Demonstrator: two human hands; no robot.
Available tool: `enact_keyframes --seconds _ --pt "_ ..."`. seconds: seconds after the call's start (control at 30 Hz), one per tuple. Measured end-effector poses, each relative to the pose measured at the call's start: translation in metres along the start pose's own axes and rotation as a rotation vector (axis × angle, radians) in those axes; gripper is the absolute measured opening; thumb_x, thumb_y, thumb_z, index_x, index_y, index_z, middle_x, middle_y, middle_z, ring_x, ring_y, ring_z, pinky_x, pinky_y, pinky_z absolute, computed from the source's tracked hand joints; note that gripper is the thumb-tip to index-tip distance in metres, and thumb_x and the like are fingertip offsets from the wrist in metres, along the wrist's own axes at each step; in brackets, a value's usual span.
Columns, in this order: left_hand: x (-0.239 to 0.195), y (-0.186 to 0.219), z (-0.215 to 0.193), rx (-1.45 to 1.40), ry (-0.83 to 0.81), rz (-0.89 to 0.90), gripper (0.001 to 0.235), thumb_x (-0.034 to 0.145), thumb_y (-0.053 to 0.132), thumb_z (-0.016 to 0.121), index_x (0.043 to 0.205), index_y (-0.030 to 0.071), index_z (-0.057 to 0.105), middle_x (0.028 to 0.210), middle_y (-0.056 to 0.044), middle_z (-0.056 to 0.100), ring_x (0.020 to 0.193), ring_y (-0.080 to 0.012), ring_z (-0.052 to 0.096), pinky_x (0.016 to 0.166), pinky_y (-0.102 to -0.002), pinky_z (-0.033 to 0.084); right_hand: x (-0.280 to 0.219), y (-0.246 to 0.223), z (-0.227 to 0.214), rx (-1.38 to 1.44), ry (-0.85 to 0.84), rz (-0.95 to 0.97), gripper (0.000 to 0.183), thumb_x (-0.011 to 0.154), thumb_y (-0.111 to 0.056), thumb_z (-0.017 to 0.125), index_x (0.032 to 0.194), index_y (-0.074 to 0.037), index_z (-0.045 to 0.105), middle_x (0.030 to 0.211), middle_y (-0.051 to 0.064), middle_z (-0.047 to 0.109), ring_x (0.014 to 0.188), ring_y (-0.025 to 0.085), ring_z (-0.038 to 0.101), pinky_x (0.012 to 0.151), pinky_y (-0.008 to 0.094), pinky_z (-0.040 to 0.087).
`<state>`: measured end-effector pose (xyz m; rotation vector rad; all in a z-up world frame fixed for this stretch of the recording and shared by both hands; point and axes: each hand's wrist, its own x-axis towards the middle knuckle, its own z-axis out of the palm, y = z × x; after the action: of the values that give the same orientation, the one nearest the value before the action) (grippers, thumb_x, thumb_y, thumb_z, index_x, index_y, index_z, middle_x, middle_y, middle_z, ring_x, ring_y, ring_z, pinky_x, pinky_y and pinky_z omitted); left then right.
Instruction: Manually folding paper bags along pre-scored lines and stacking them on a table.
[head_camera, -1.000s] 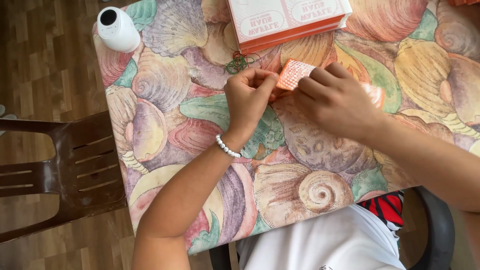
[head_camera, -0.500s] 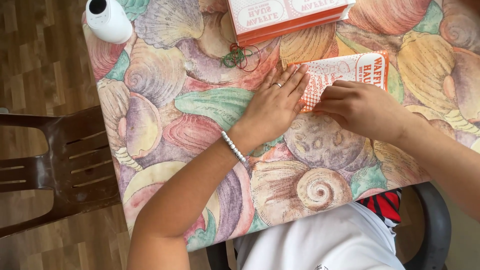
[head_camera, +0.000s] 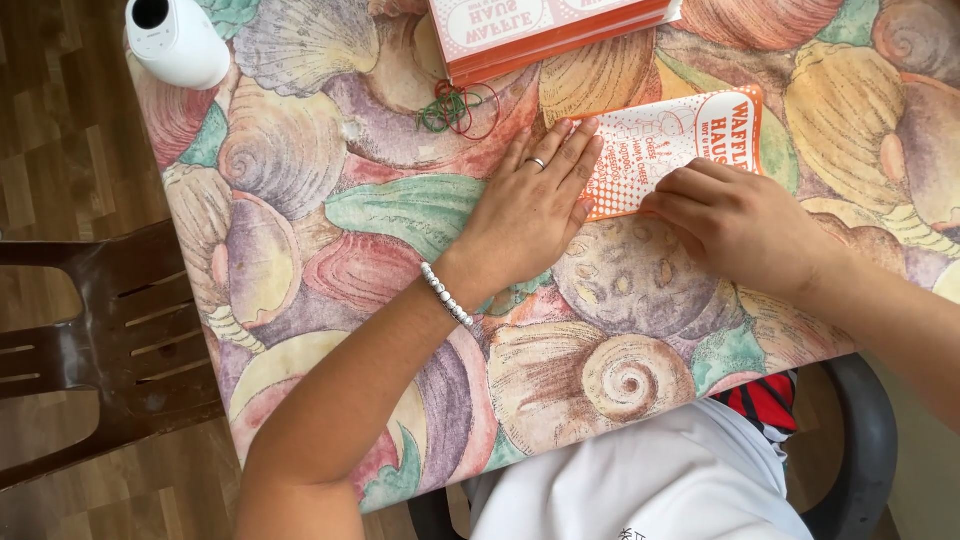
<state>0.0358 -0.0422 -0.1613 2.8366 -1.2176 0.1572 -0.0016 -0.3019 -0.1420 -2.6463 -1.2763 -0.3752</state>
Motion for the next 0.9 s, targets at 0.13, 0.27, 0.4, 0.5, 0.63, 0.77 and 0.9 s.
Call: enact_keyframes --seconds 0.13,0.27,0.4,0.5,0.63,0.77,0.9 --pt "-0.001 -0.002 -0.003 -0.010 -0.008 0.004 0.064 0.108 0.041 0.034 0.162 0.008 0.025 0.169 -0.012 0.023 0.155 -0.0271 0.029 0.127 -0.050 0.021 -0.017 0.006 -0.008 -0.084 0.004 0.028 0.015 0.103 -0.014 0.065 0.114 -0.009 0.075 0.101 0.004 0.070 0.088 0.022 0.064 0.078 0.034 0.054" --pt "-0.002 -0.001 0.000 0.009 0.022 0.006 0.067 0.105 0.045 0.038 0.161 0.007 0.030 0.169 -0.013 0.025 0.155 -0.0263 0.030 0.125 -0.052 0.024 -0.041 0.016 -0.002 -0.114 0.011 0.053 0.038 0.084 0.001 0.069 0.121 -0.008 0.074 0.116 0.007 0.071 0.102 0.026 0.067 0.090 0.035 0.059" --pt "0.000 -0.001 0.000 0.000 0.025 0.005 0.068 0.105 0.044 0.038 0.161 0.006 0.030 0.168 -0.016 0.025 0.155 -0.0288 0.029 0.125 -0.054 0.023 -0.048 0.021 -0.004 -0.072 -0.003 0.043 0.037 0.087 0.001 0.071 0.124 -0.006 0.072 0.111 0.007 0.067 0.098 0.027 0.064 0.088 0.038 0.056" --pt "0.005 -0.001 -0.005 0.038 -0.009 0.028 0.068 0.104 0.044 0.037 0.159 0.004 0.031 0.166 -0.018 0.028 0.152 -0.0315 0.031 0.121 -0.056 0.027 -0.056 0.030 -0.005 -0.107 -0.034 0.030 0.039 0.088 0.000 0.069 0.126 -0.008 0.072 0.115 0.006 0.067 0.103 0.026 0.065 0.094 0.039 0.056" --pt "0.008 -0.006 -0.010 0.035 -0.016 0.073 0.069 0.100 0.044 0.040 0.155 0.003 0.036 0.162 -0.020 0.032 0.146 -0.0347 0.035 0.115 -0.058 0.034 -0.057 0.033 -0.013 -0.116 -0.029 0.007 0.034 0.094 0.002 0.062 0.123 -0.009 0.074 0.113 0.006 0.068 0.099 0.026 0.066 0.092 0.040 0.057" --pt "0.009 -0.010 -0.010 0.063 -0.047 0.056 0.075 0.101 0.052 0.036 0.160 0.006 0.028 0.168 -0.014 0.022 0.150 -0.0302 0.030 0.120 -0.056 0.026 -0.038 0.036 -0.023 -0.012 -0.018 0.054 0.038 0.086 0.004 0.065 0.117 -0.014 0.078 0.111 0.000 0.073 0.097 0.022 0.069 0.086 0.037 0.057" --pt "0.014 -0.010 -0.019 0.024 -0.035 0.063 0.072 0.097 0.051 0.043 0.153 0.006 0.040 0.163 -0.013 0.034 0.139 -0.0298 0.040 0.111 -0.057 0.035 -0.002 0.041 -0.016 -0.080 -0.099 0.189 0.030 0.104 -0.016 0.063 0.130 -0.018 0.077 0.079 -0.002 0.070 0.068 0.022 0.066 0.054 0.040 0.054"
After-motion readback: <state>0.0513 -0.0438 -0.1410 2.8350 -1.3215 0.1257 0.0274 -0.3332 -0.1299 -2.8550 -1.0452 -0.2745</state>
